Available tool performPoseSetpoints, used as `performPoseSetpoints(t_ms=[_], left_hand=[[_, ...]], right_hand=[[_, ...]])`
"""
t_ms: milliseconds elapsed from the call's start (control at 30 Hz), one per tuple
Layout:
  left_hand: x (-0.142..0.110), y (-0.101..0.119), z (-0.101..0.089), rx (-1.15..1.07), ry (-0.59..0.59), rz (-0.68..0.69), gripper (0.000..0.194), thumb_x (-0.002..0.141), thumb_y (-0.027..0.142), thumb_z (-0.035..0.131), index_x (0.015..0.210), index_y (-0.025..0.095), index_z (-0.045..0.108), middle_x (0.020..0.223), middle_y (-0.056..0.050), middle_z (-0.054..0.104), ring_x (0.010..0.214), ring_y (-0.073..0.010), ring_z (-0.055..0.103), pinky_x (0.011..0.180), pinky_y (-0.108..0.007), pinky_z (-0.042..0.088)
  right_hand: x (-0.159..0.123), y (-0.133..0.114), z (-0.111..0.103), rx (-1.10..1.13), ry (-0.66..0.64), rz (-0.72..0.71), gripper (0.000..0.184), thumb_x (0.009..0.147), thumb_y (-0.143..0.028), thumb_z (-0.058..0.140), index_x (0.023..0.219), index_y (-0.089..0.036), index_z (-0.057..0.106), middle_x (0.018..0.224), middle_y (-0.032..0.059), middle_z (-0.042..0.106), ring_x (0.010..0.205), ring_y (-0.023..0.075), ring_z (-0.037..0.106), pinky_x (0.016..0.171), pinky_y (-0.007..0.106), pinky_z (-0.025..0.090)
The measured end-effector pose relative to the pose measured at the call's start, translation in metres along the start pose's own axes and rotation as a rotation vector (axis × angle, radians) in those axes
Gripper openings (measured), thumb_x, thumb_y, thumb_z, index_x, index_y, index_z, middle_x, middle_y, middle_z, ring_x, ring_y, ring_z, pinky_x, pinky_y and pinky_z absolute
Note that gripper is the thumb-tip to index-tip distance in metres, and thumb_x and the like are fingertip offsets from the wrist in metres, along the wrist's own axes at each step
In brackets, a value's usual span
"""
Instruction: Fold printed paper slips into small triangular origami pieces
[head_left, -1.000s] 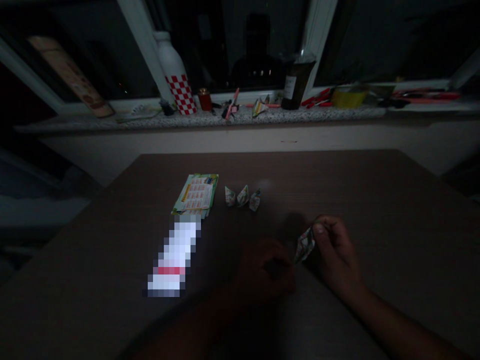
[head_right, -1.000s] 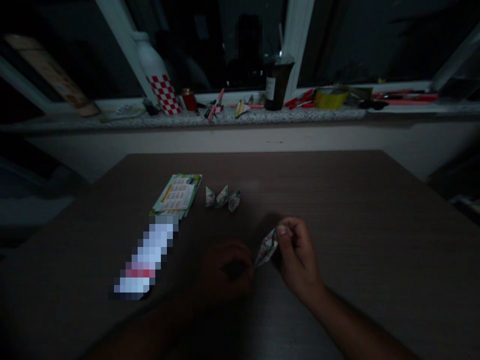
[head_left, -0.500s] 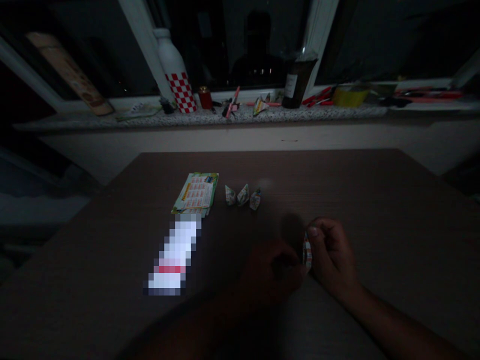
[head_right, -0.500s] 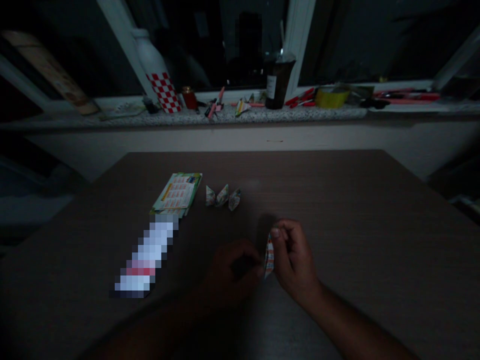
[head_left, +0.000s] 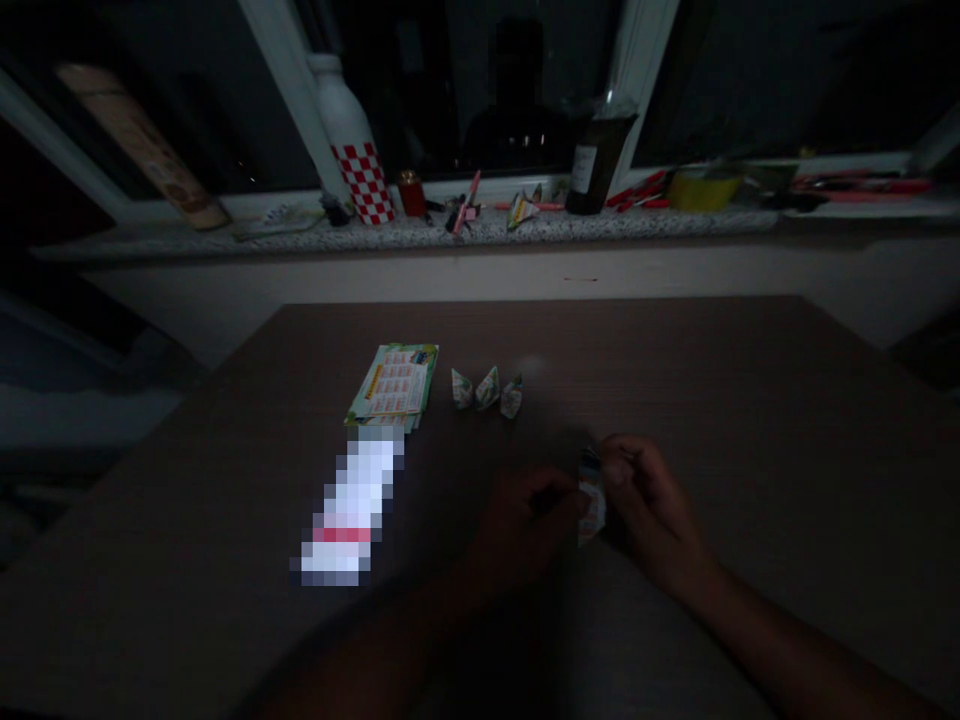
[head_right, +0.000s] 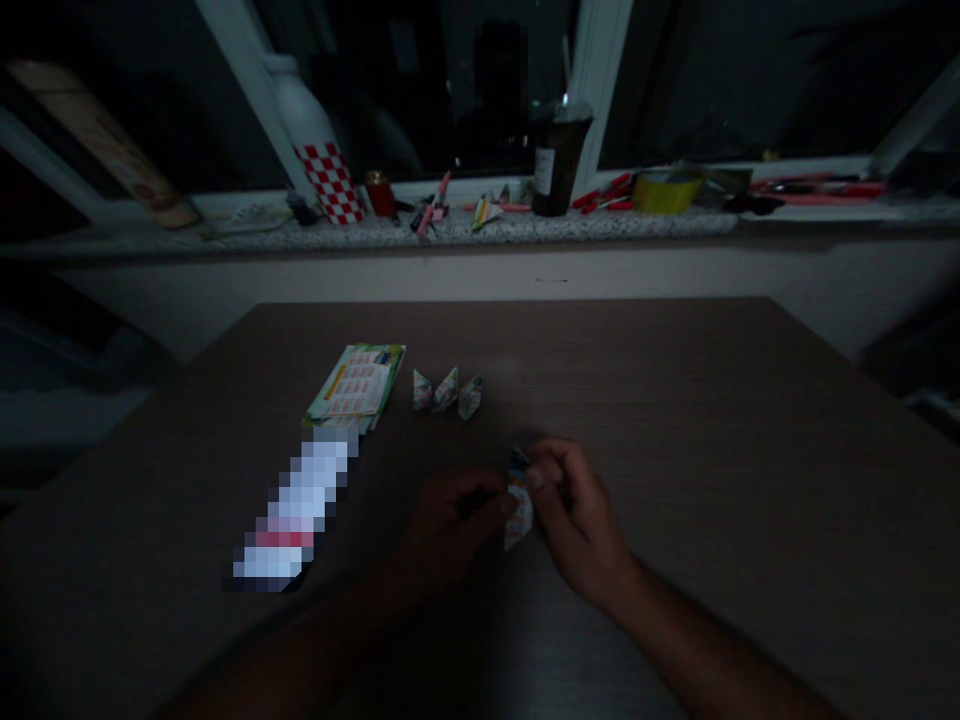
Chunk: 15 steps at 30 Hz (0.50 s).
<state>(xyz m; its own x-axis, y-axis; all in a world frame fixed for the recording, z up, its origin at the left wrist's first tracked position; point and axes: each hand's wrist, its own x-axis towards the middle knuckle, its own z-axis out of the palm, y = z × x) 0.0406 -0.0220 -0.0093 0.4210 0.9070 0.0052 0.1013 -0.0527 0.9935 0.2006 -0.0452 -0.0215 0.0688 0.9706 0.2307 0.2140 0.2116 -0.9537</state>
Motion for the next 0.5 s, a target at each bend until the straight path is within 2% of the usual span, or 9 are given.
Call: performPoseSetpoints(t_ms=[100,200,300,500], left_hand=[[0.0017,-0.0044,-0.0038,-0.155,0.036,-0.032,0.023,0.078,0.036,0.064,0.072,0.014,0.065,0.064,0.0,0.059,0.061,-0.0111,0.052,0.058,-0.022,0.04],[0.003,-0.0062,-0.0052,-0.244,0.065,-0.046,0.022,0.075,0.035,0.067,0.069,0.014,0.064,0.062,0.001,0.057,0.058,-0.0099,0.049,0.056,-0.021,0.038],[0.0028,-0.0052,-0.0056,-0.262,0.051,-0.053,0.022,0.073,0.034,0.068,0.067,0.014,0.064,0.059,0.002,0.054,0.056,-0.009,0.046,0.054,-0.02,0.037],[0.0021,-0.005,-0.0041,-0.337,0.022,-0.072,0.023,0.07,0.035,0.071,0.066,0.013,0.063,0.061,0.001,0.056,0.057,-0.0098,0.048,0.056,-0.021,0.038]], right_hand=[[0.0017,-0.0005,-0.0045,0.109,-0.18,0.043,0.024,0.093,-0.041,0.045,0.085,-0.02,0.053,0.057,-0.0046,0.043,0.048,0.0102,0.04,0.043,0.021,0.033],[0.004,-0.0024,-0.0066,0.045,-0.273,-0.021,0.031,0.091,-0.04,0.049,0.067,-0.019,0.05,0.055,-0.0044,0.04,0.048,0.009,0.036,0.043,0.021,0.03],[0.005,-0.0042,-0.0061,-0.005,-0.296,-0.058,0.034,0.09,-0.038,0.05,0.062,-0.019,0.048,0.054,-0.0045,0.038,0.047,0.0084,0.035,0.041,0.02,0.028],[0.0024,-0.0014,-0.0042,0.033,-0.311,-0.017,0.039,0.09,-0.042,0.048,0.06,-0.019,0.047,0.051,-0.0049,0.036,0.044,0.0078,0.033,0.038,0.019,0.025]])
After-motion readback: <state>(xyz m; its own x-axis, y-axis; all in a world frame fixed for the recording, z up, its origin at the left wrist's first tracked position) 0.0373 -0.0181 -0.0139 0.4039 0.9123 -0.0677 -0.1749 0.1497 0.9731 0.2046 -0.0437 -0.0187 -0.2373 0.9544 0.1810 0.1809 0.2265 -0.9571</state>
